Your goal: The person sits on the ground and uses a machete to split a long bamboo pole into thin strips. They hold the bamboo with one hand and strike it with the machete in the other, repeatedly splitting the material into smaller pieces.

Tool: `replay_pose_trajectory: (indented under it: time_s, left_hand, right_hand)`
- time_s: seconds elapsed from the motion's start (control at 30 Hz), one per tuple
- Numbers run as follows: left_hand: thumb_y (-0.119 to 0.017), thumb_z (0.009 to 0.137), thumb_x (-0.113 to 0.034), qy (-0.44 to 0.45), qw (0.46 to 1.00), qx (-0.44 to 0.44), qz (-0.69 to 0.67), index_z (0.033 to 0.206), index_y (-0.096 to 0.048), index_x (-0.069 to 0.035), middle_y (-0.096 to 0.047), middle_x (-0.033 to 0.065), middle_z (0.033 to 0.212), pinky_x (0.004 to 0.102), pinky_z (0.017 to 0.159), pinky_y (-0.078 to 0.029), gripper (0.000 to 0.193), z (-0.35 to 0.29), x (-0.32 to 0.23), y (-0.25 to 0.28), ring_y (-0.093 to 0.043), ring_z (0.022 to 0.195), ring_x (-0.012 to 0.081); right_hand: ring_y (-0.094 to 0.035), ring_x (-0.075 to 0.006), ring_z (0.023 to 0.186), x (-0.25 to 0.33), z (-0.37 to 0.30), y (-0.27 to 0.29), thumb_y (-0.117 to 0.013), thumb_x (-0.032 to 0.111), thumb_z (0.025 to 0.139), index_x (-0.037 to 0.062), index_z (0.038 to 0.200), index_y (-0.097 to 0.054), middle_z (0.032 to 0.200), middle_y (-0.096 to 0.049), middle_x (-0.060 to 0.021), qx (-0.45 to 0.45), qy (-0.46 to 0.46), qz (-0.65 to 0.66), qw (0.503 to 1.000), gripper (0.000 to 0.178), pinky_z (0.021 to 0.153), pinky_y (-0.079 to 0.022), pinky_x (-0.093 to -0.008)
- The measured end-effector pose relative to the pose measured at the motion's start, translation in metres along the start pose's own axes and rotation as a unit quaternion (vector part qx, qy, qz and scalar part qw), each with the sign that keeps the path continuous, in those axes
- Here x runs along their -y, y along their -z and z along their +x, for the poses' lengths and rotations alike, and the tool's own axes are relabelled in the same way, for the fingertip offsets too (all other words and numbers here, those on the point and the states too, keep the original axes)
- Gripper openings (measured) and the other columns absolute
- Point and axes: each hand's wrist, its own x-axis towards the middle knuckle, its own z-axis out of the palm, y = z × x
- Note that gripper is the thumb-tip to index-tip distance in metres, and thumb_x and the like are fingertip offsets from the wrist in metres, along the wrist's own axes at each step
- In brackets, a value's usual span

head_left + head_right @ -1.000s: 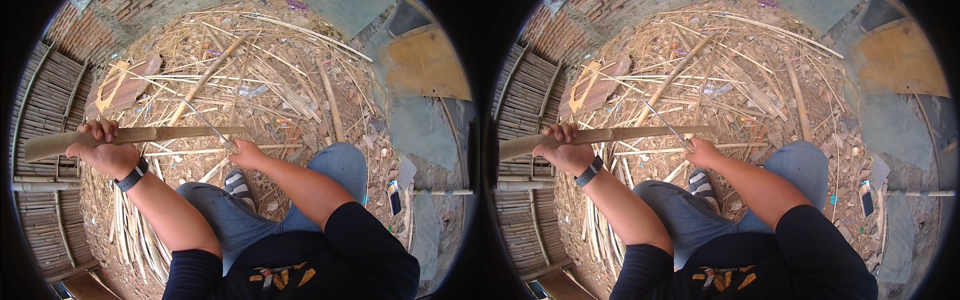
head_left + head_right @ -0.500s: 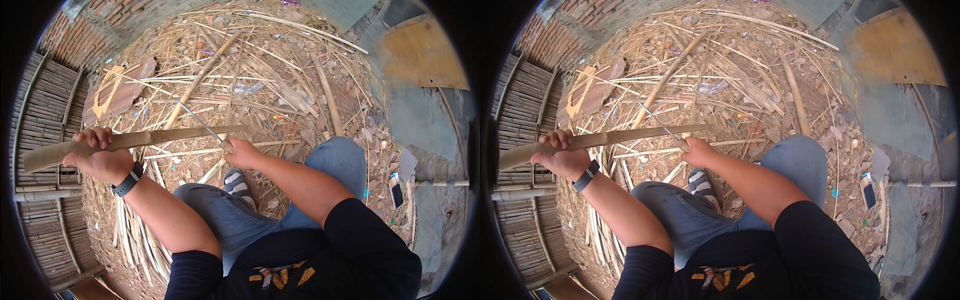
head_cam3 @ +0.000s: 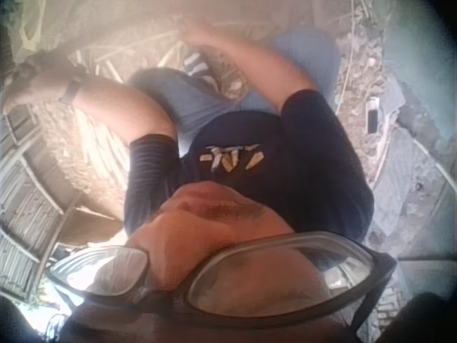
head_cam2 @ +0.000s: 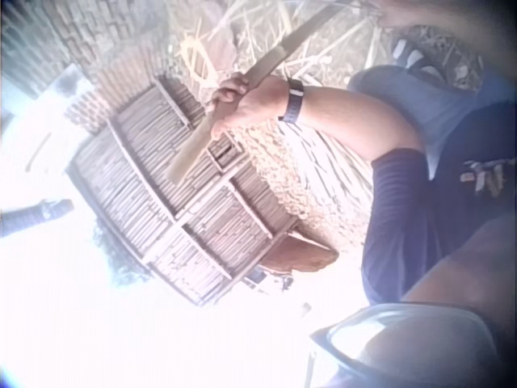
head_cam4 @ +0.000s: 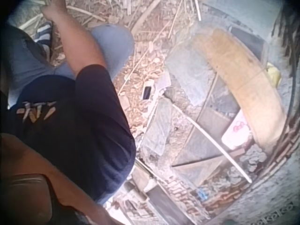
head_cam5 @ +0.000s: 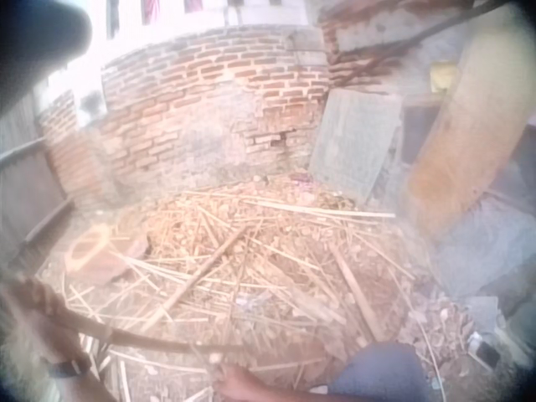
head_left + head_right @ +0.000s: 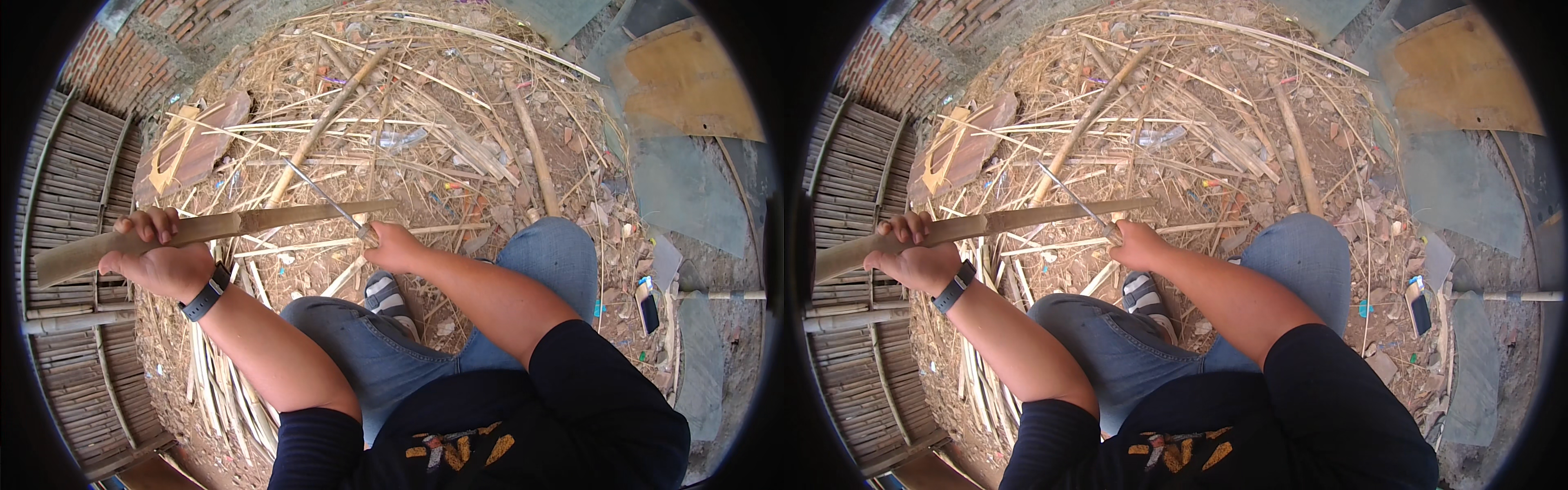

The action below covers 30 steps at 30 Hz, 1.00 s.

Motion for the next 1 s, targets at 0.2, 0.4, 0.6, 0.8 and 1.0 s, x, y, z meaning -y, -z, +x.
replay_pose_trajectory:
  time_s: [0.2, 0.4, 0.6, 0.8, 1.0]
  left_hand:
    - [-0.034, 0.092, -0.079, -0.001, 1.0, -0.023, 0.005, 0.091, -0.05, -0.014, -0.039, -0.0021, 0.067, 0.0237, 0.053, -0.035, 0.067, 0.0011, 0.0022, -0.0005, -0.039, 0.054, 0.0106]
    - [-0.038, 0.092, -0.078, 0.014, 1.0, 0.002, -0.023, 0.092, -0.051, -0.013, -0.041, -0.0006, 0.07, 0.0272, 0.059, -0.036, 0.066, 0.0033, 0.0016, 0.0058, -0.039, 0.058, 0.0131]
    - [-0.039, 0.095, -0.074, 0.007, 1.0, -0.007, -0.021, 0.092, -0.051, -0.013, -0.042, -0.0003, 0.07, 0.0271, 0.058, -0.036, 0.062, 0.0026, 0.0027, 0.006, -0.039, 0.058, 0.0133]
    - [-0.045, 0.098, -0.065, -0.008, 1.0, 0.008, -0.029, 0.091, -0.051, -0.013, -0.041, -0.0004, 0.069, 0.0273, 0.056, -0.035, 0.053, 0.002, 0.0036, 0.0051, -0.039, 0.057, 0.0131]
    - [-0.051, 0.095, -0.066, -0.006, 1.0, 0.019, -0.013, 0.094, -0.049, -0.015, -0.04, -0.0026, 0.07, 0.0263, 0.057, -0.036, 0.052, 0.0036, 0.0038, 0.007, -0.04, 0.056, 0.0112]
  right_hand:
    - [-0.066, -0.042, 0.094, 0.0032, -0.0012, 0.0026, -0.07, 0.026, 0.078, -0.0035, 0.103, -0.059, 0.096, -0.067, -0.0274, 0.008, -0.009, -0.001, 1.0, 0.041, 0.082, -0.052, -0.0469]
    - [-0.066, -0.0422, 0.093, -0.0019, 0.0007, -0.0032, -0.07, 0.026, 0.077, -0.0035, 0.102, -0.058, 0.095, -0.066, -0.0274, -0.011, 0.006, -0.008, 1.0, 0.041, 0.082, -0.052, -0.0471]
    - [-0.066, -0.0422, 0.092, 0.0031, -0.0008, -0.0006, -0.07, 0.026, 0.077, -0.0032, 0.1, -0.058, 0.094, -0.067, -0.0272, -0.003, -0.006, -0.003, 1.0, 0.04, 0.081, -0.053, -0.0471]
    - [-0.066, -0.042, 0.091, 0.0025, -0.0006, -0.001, -0.071, 0.026, 0.077, -0.003, 0.1, -0.058, 0.093, -0.067, -0.0268, -0.002, -0.01, 0.003, 1.0, 0.039, 0.08, -0.053, -0.0472]
    - [-0.066, -0.0421, 0.091, -0.0047, 0.0016, -0.0065, -0.07, 0.026, 0.077, -0.0032, 0.101, -0.059, 0.094, -0.067, -0.0271, -0.018, 0.008, 0.004, 1.0, 0.04, 0.081, -0.053, -0.0471]
